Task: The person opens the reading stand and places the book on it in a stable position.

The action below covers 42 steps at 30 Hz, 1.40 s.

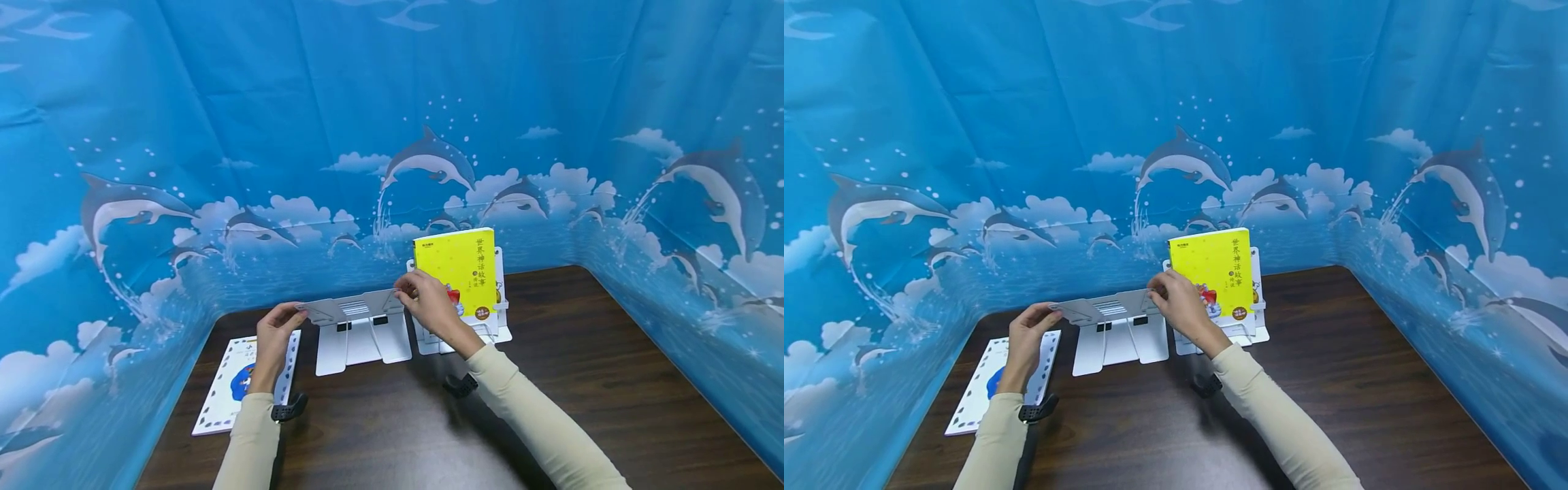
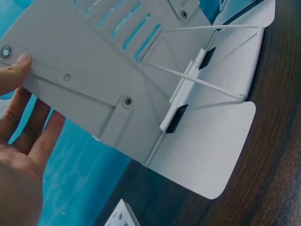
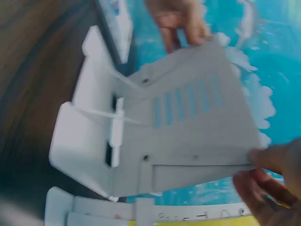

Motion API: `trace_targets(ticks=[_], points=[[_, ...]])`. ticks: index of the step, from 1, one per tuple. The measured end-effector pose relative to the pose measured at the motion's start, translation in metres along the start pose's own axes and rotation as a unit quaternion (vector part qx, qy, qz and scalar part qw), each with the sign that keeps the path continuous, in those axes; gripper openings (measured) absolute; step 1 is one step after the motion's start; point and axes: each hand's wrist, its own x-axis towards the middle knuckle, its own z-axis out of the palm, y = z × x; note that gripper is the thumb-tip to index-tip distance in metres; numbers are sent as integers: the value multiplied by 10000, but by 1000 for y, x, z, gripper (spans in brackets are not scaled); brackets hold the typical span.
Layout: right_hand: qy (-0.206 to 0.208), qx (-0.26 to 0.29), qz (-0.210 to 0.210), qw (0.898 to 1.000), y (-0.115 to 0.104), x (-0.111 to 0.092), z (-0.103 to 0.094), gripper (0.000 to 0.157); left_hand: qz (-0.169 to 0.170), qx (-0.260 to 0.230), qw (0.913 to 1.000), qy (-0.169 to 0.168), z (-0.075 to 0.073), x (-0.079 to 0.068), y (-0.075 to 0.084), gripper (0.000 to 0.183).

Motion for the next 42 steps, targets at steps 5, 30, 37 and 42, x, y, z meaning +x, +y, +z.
trace_targets(ticks=[5, 30, 37, 42], points=[[113, -163, -92, 9998, 0, 1, 6, 14, -32, 73, 9997, 251, 2, 1, -1, 23], [331, -830, -260, 9957, -4, 20, 19, 16, 296, -99, 9988, 385, -2, -24, 2, 19], [482, -944, -257, 9940, -4, 29, 26, 14, 449, -46, 9985, 325, 0, -36, 8, 14], [458, -915, -228, 9945, -5, 35, 28, 17, 778, 159, 9968, 73, 2, -47, 12, 11]])
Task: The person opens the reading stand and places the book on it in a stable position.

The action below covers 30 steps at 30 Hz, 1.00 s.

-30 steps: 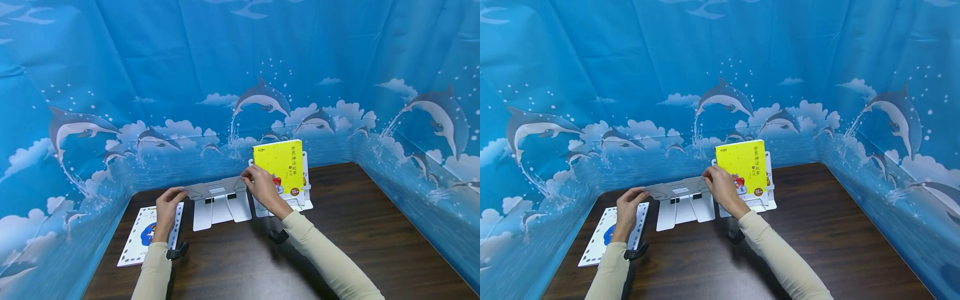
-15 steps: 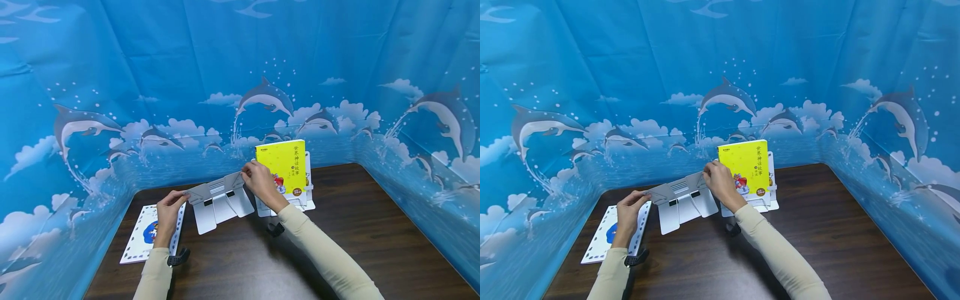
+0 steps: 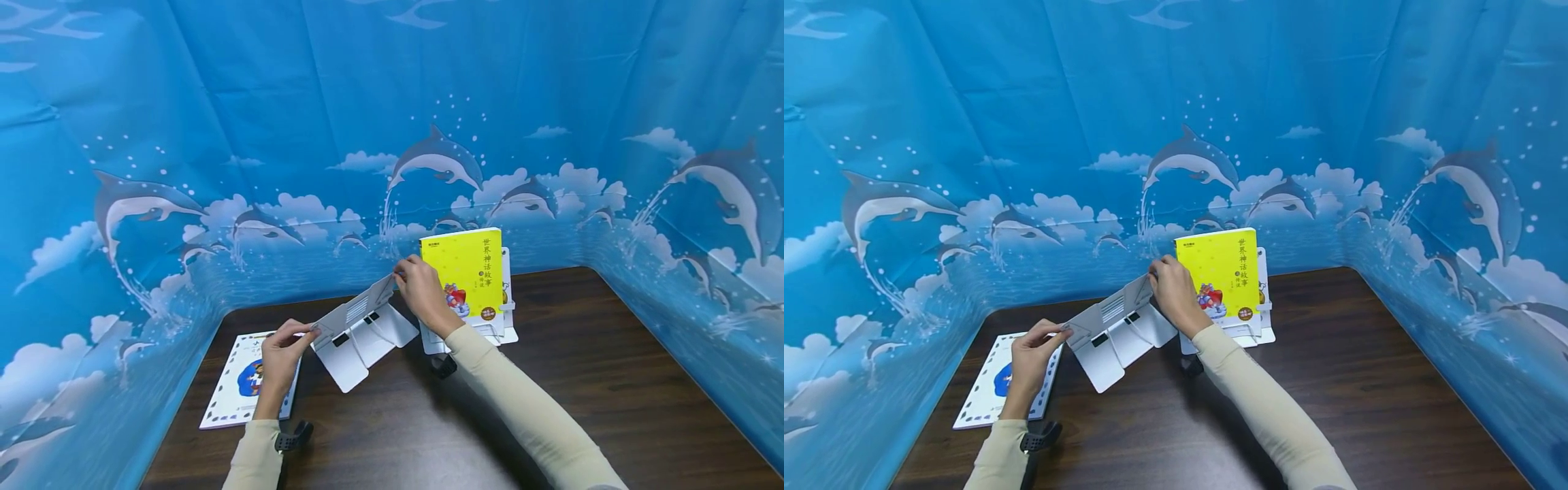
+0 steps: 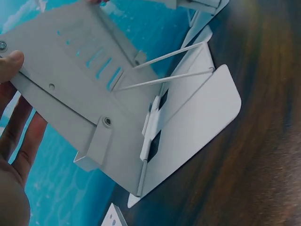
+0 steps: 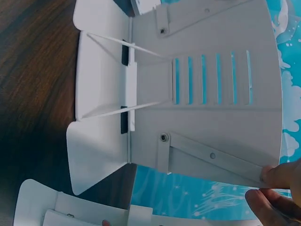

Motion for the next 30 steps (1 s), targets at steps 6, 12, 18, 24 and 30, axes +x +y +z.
trace_targets(ticks=[6, 12, 18, 24, 30], points=[[-139, -66, -23, 9999, 0, 9, 6, 17, 523, 126, 9983, -222, 7, -15, 9, 12], [-324, -96, 44, 9994, -3, 18, 9, 19, 887, -90, 9952, -409, 21, -28, 19, 19], [-511, -143, -66, 9986, -6, 29, 16, 20, 1096, -124, 9919, -635, 36, -37, 24, 24], [-732, 103, -225, 9970, -12, 36, 24, 23, 1398, 227, 9874, -709, 49, -45, 27, 29], [-1275, 492, -122, 9905, -22, 41, 29, 30, 1914, 465, 9785, -606, 62, -51, 32, 29]])
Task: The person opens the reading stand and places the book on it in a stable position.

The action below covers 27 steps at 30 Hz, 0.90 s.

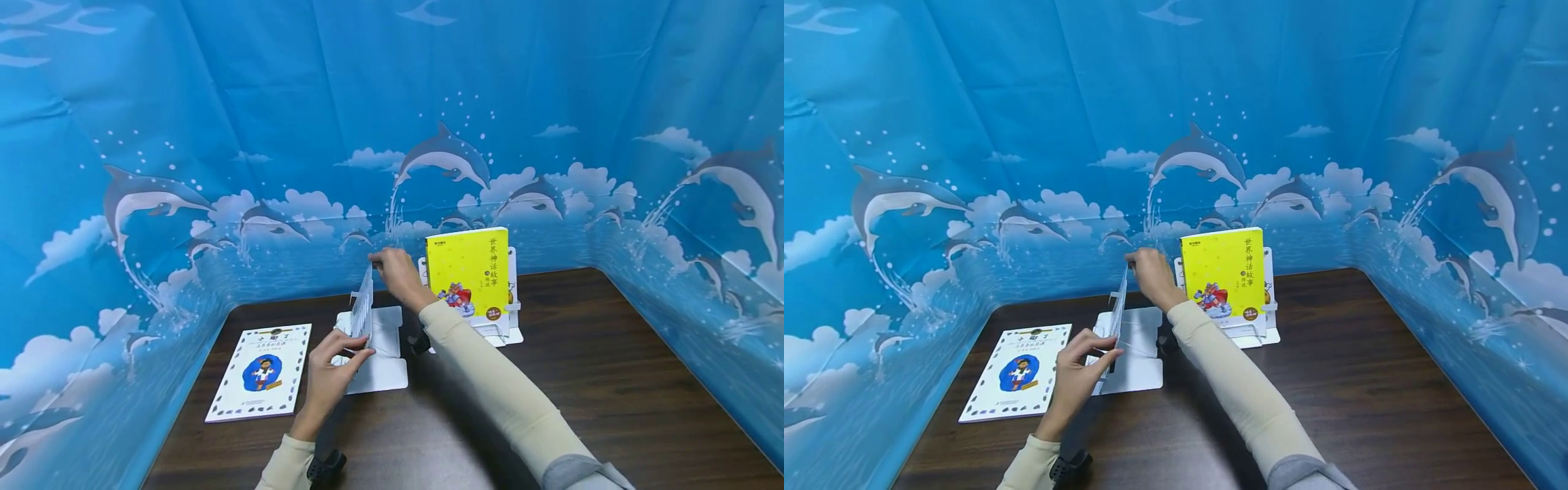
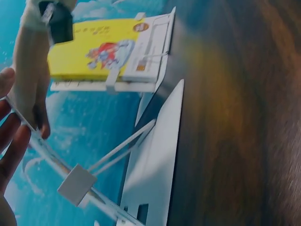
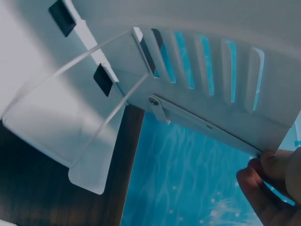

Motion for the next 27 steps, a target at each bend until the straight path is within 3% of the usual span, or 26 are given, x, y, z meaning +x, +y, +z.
trace_targets(ticks=[4, 8, 14, 23, 27], points=[[-381, 306, 5, 9988, -4, 3, 4, 35, 260, 68, 9995, 148, 12, -1, 1, 31], [-677, 495, -61, 9965, -6, 6, 9, 39, 313, 86, 9991, 283, 24, 0, 3, 31], [-898, 518, -142, 9945, -5, 9, 14, 41, 136, -12, 9995, 283, 35, 3, 6, 25], [-1170, 561, -435, 9906, -3, 5, 3, 45, 99, 44, 9998, 179, 28, 9, 10, 14], [-1079, 633, -498, 9909, -1, -1, -5, 45, -361, 178, 9990, 217, 13, 19, 9, 5]])
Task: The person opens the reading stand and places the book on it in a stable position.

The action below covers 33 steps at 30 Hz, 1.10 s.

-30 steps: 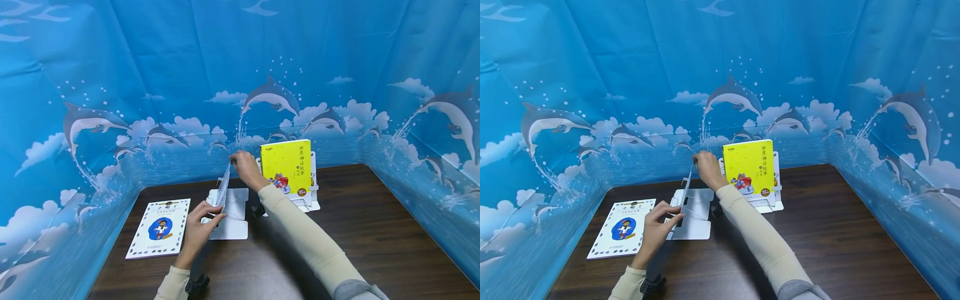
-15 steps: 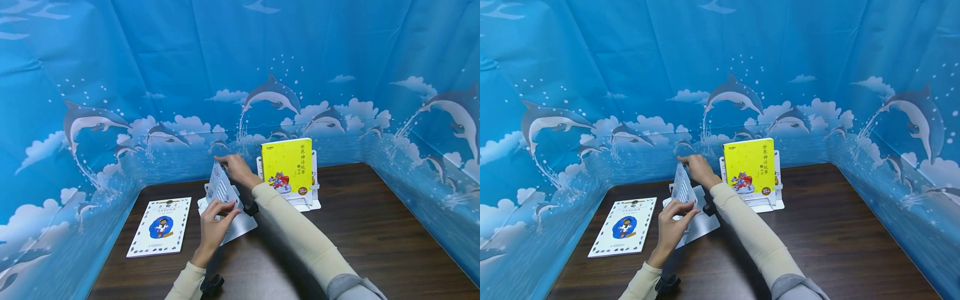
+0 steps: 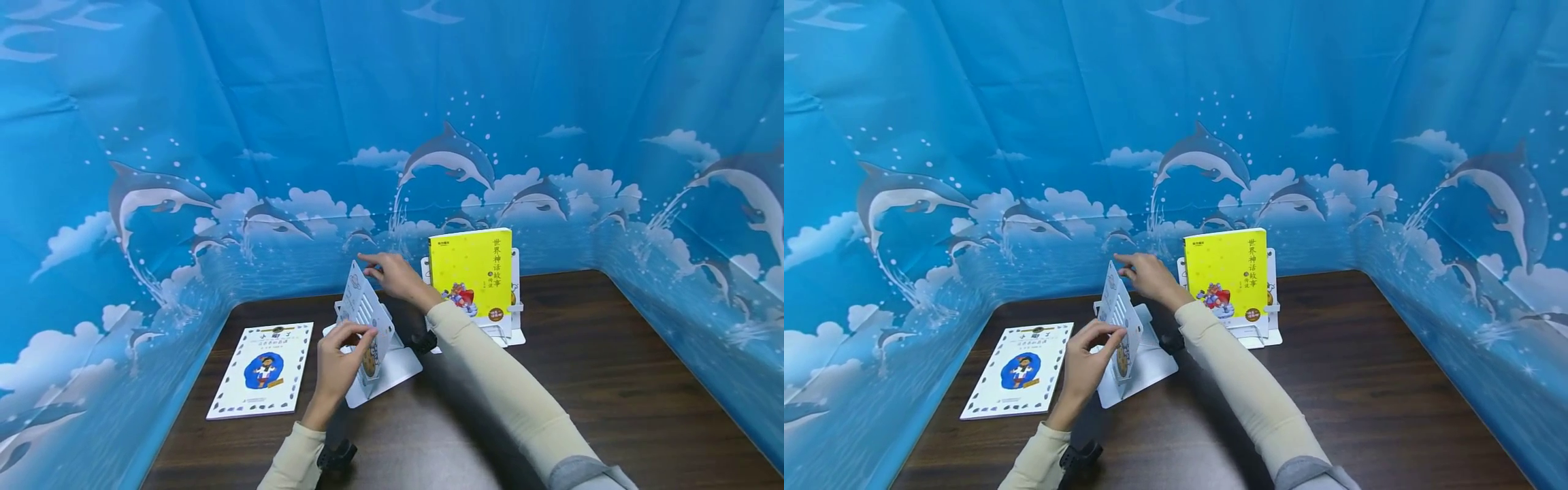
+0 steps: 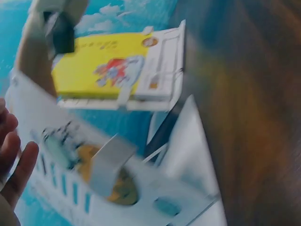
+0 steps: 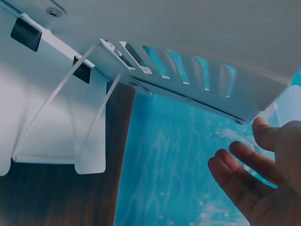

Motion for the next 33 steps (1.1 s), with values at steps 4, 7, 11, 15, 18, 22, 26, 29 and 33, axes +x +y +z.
trace_targets(ticks=[4, 7, 11, 15, 18, 22, 26, 29, 33], points=[[301, 44, 50, 9995, 0, -15, -6, 40, -672, 97, 9977, 19, -14, 15, -6, 6], [555, 58, 115, 9984, 0, -28, -7, 35, -1000, 29, 9950, 41, -21, 26, -12, 10], [917, 264, 270, 9951, -2, -49, -6, 24, -1300, -217, 9912, 138, -29, 41, -22, 15], [1199, 751, 452, 9889, -9, -72, -5, 17, -1504, -310, 9878, 254, -36, 56, -31, 19], [1288, 1133, 579, 9835, -16, -89, -3, 19, -1602, -210, 9866, 232, -41, 66, -39, 22], [1265, 1686, 772, 9745, -25, -115, 3, 23, -1816, -50, 9834, 5, -43, 77, -50, 28], [1144, 1889, 828, 9718, -31, -137, 14, 23, -2129, 33, 9763, -380, -43, 85, -59, 31], [1089, 1848, 824, 9733, -33, -146, 21, 25, -2359, 137, 9692, -692, -42, 89, -67, 32], [1180, 1925, 877, 9702, -34, -149, 27, 24, -2603, 295, 9583, -1137, -37, 93, -75, 40]])
